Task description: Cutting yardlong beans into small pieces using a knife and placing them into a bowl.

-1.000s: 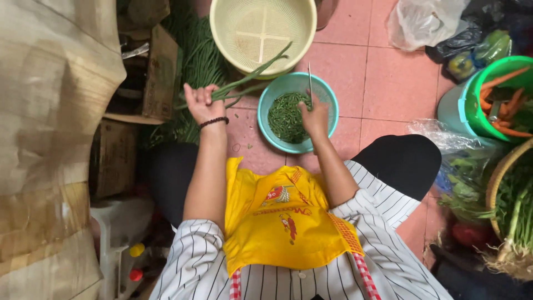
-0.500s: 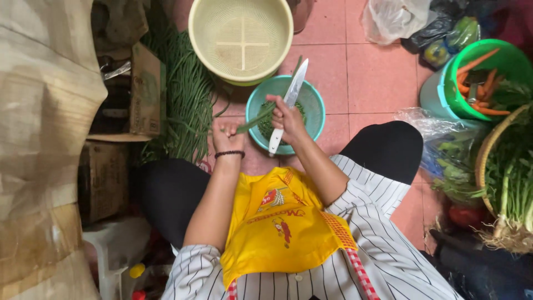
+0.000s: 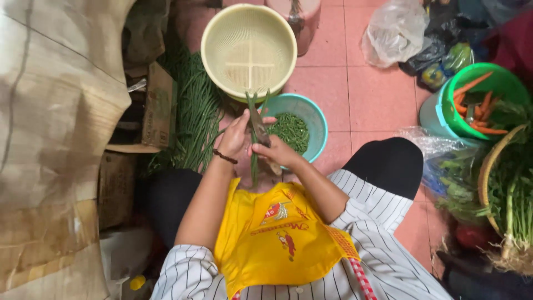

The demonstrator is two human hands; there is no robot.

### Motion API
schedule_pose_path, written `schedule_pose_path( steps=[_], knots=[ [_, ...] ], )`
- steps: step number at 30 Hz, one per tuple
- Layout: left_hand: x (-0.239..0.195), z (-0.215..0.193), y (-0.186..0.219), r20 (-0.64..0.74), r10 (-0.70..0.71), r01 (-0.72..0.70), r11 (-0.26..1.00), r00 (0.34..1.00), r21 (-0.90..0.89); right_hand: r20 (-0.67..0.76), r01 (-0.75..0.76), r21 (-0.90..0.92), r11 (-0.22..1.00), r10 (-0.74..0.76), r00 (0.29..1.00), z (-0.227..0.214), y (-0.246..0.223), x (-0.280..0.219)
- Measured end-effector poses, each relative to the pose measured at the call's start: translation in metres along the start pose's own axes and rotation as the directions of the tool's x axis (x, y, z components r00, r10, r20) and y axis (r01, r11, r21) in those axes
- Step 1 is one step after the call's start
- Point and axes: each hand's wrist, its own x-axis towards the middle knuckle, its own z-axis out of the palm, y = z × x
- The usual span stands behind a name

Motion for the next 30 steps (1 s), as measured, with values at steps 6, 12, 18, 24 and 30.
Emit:
schedule_pose_path(
  steps=[6, 12, 18, 24, 30],
  knots=[
    [0.037, -0.046, -0.052, -0.087, 0.255, -0.253, 0.967, 0.963, 0.03, -0.266, 0.092, -0.063, 0.994, -0.105, 0.958, 0.001, 0.04, 0.007],
    [0.015, -0.061, -0.056, -0.092, 0.242, -0.173, 0.868, 0.966, 0.465, -0.612, 0.095, -0.056, 0.994, -0.109, 0.783, -0.006, 0.005, 0.005],
    [-0.003, -0.027, -0.064, 0.025, 0.365, -0.207, 0.466, 0.931, 0.86, -0.649, 0.117, -0.001, 0.993, -0.09, 0.755, -0.014, 0.004, 0.003],
    [-0.009, -0.026, -0.056, 0.028, 0.336, -0.162, 0.377, 0.941, 0.912, -0.574, 0.099, 0.059, 0.993, -0.047, 0.817, -0.018, -0.005, 0.006],
    [-0.012, -0.017, -0.043, 0.062, 0.198, -0.151, 0.475, 0.978, 0.867, -0.571, 0.055, 0.0, 0.998, -0.045, 0.82, -0.028, 0.01, 0.007]
  ],
)
